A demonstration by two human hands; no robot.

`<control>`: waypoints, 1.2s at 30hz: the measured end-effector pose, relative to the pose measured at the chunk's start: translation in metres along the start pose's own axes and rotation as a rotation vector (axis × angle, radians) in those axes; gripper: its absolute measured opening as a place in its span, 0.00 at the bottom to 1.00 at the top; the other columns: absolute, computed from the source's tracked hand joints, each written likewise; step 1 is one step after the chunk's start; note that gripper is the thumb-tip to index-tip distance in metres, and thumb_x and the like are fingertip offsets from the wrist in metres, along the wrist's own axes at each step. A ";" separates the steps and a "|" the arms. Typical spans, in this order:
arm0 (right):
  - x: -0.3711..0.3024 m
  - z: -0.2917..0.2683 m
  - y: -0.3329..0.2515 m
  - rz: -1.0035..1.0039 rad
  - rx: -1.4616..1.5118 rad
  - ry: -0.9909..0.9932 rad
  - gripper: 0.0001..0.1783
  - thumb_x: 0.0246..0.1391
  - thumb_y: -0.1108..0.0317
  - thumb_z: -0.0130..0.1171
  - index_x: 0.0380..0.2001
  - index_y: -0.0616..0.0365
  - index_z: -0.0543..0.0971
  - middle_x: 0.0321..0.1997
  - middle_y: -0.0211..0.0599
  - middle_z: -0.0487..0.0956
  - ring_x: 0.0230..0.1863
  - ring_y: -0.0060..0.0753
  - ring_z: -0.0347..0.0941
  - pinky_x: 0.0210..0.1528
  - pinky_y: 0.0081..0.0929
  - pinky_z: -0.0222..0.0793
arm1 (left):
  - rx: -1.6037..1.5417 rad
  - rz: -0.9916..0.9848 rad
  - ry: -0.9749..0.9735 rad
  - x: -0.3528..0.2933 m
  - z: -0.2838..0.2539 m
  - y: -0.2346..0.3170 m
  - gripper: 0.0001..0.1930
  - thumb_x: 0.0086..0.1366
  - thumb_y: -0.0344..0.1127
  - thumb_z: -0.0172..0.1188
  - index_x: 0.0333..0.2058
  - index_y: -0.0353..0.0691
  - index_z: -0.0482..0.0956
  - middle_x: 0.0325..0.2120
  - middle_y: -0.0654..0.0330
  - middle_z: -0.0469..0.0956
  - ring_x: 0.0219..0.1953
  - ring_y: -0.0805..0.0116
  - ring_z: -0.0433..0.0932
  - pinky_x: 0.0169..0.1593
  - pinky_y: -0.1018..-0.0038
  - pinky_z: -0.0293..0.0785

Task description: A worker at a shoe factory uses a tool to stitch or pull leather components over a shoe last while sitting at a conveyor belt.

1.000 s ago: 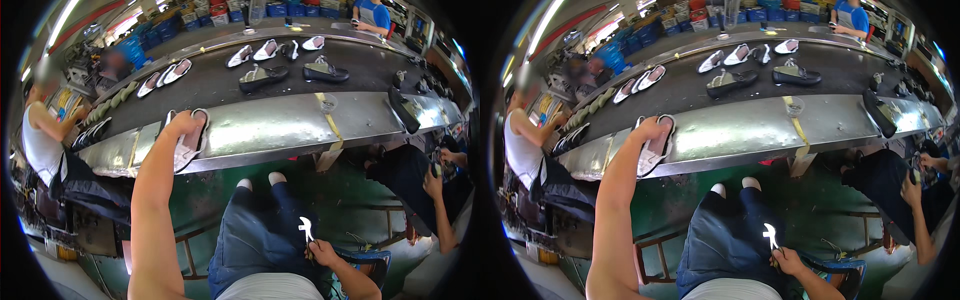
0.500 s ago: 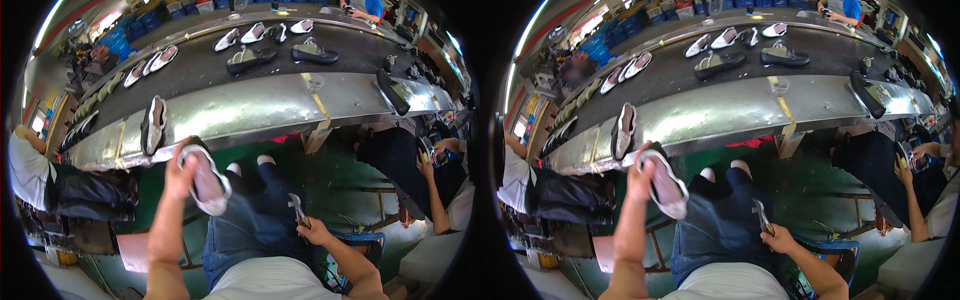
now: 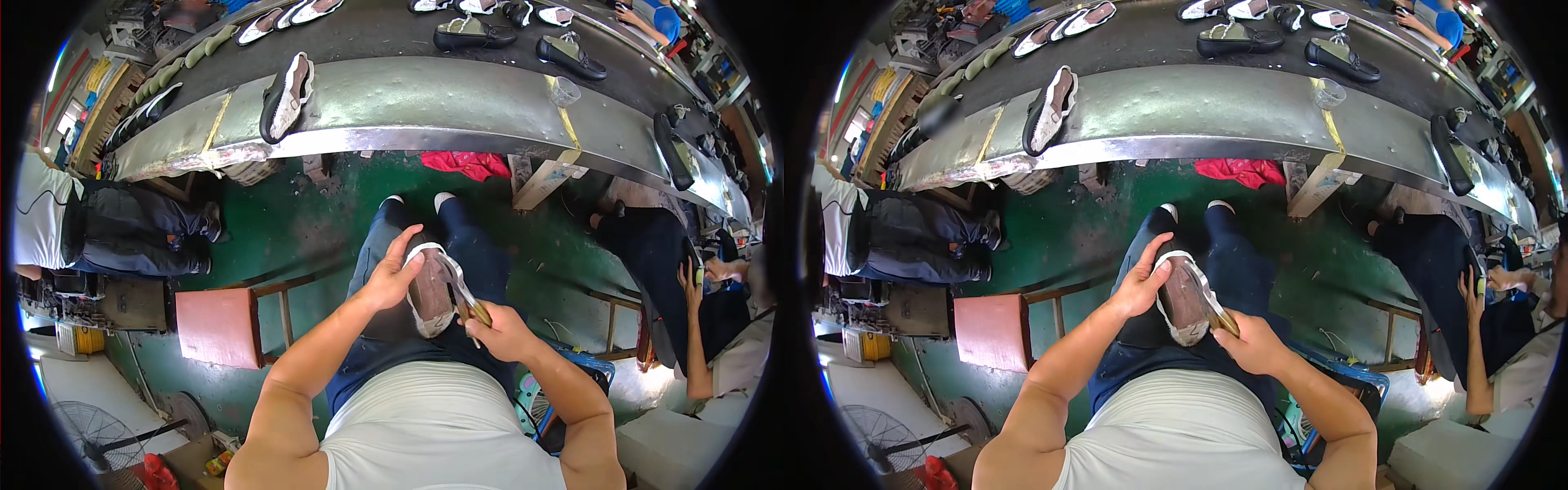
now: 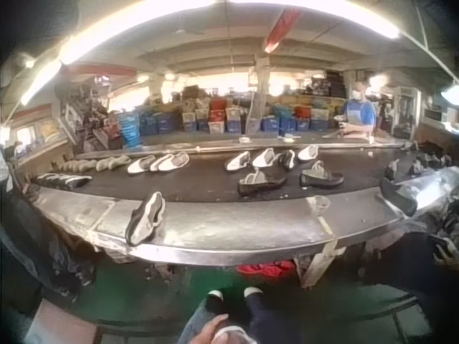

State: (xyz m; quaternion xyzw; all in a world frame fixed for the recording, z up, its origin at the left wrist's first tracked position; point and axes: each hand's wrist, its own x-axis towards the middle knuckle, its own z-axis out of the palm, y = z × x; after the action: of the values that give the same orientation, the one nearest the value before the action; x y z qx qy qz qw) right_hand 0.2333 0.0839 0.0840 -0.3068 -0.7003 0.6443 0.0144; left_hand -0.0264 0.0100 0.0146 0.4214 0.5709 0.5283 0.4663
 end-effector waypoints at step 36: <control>0.031 -0.005 -0.008 -0.315 -0.317 0.396 0.18 0.66 0.59 0.52 0.44 0.66 0.75 0.28 0.46 0.80 0.30 0.48 0.79 0.37 0.39 0.73 | -0.085 -0.099 0.105 0.018 0.016 0.013 0.27 0.67 0.30 0.61 0.64 0.43 0.67 0.51 0.60 0.76 0.51 0.72 0.73 0.58 0.74 0.69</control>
State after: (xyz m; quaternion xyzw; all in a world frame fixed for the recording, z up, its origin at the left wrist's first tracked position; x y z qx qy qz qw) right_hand 0.2067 0.1021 0.0802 -0.3124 -0.8149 0.4442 0.2024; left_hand -0.0146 0.0316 0.0257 0.3440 0.5917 0.5498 0.4788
